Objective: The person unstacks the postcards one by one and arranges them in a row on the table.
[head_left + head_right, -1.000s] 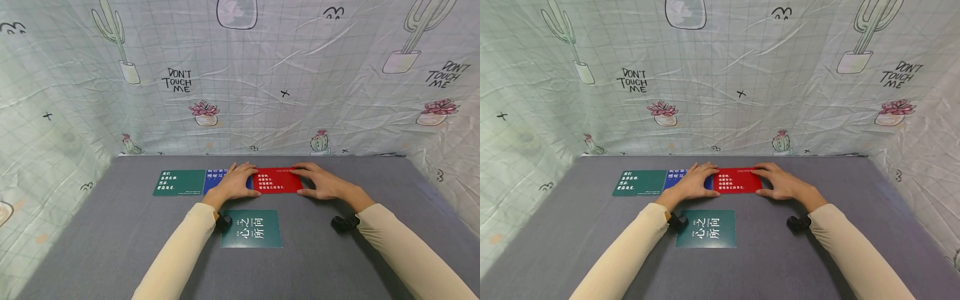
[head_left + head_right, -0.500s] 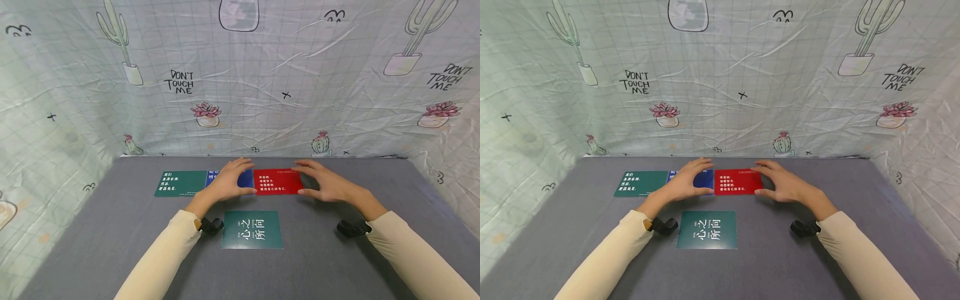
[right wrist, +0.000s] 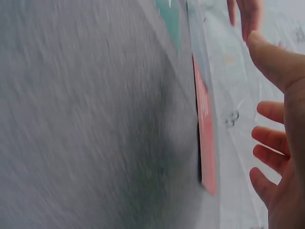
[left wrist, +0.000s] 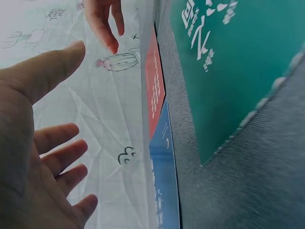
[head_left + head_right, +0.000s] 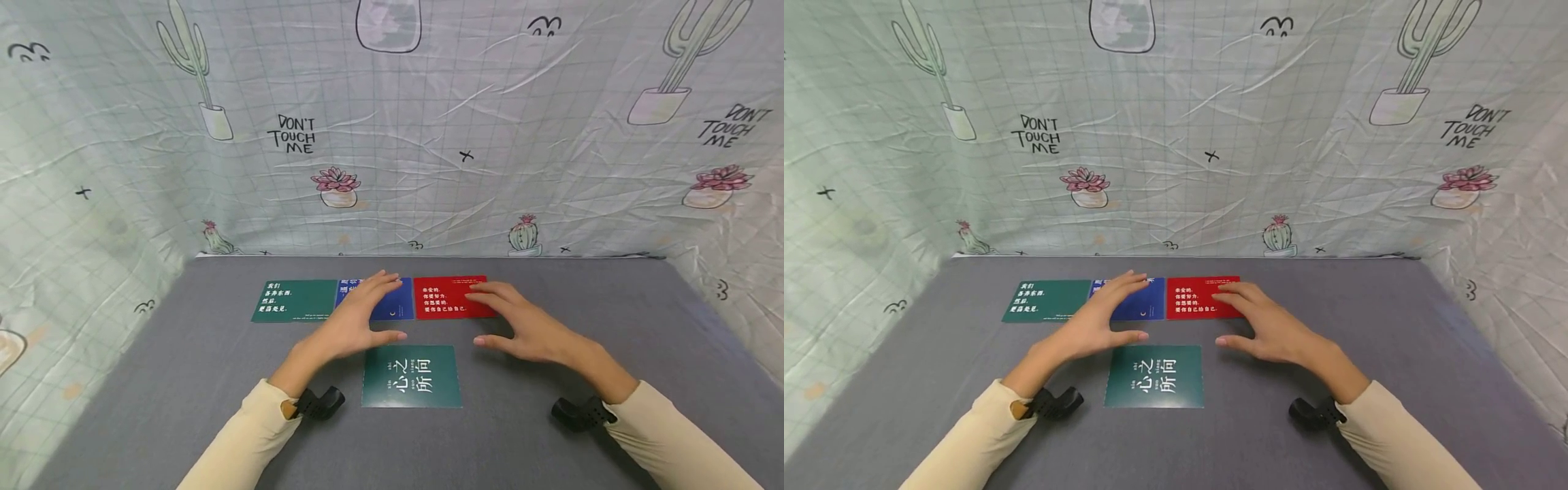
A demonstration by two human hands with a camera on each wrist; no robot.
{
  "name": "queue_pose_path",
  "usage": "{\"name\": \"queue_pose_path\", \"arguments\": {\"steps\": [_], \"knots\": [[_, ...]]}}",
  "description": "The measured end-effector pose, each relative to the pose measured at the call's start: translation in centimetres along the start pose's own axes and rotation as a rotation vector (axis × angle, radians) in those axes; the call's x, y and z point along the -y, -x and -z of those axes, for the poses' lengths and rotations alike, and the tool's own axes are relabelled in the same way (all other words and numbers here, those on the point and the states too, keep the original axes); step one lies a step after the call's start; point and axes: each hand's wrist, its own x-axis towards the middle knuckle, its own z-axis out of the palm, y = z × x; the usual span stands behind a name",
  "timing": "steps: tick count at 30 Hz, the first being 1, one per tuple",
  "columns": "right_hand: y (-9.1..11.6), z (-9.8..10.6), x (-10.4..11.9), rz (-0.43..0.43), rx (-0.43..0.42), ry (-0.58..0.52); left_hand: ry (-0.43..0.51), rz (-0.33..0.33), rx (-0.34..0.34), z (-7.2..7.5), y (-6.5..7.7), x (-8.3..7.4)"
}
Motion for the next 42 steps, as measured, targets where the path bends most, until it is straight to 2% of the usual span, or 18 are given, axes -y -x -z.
{"name": "queue_pose_path", "arguments": {"steps": [5, 11, 16, 22, 28, 37, 42], "knots": [[0.4, -0.8, 1.5, 0.022, -0.02, -0.028, 0.027, 0.015, 0.019, 0.1, 1.9, -0.4], [1.0, -1.7, 2.9, 0.047, -0.03, -0.058, 0.09, -0.014, 0.015, -0.2, 3.9, -0.5], [1.5, -2.5, 3.8, 0.033, -0.024, -0.082, 0.135, 0.002, 0.02, -0.7, 5.1, -0.4], [1.8, -3.3, 4.6, 0.033, -0.008, -0.085, 0.153, -0.02, 0.032, -1.4, 6.4, -0.1], [2.0, -4.1, 5.0, 0.042, -0.01, -0.07, 0.146, -0.07, 0.049, -2.1, 6.9, -0.1], [1.9, -5.2, 5.2, 0.02, -0.001, -0.064, 0.149, -0.021, 0.061, -2.5, 7.4, 0.1], [1.7, -5.6, 5.2, 0.012, -0.003, -0.045, 0.151, -0.019, 0.076, -3.0, 7.4, 0.3]]}}
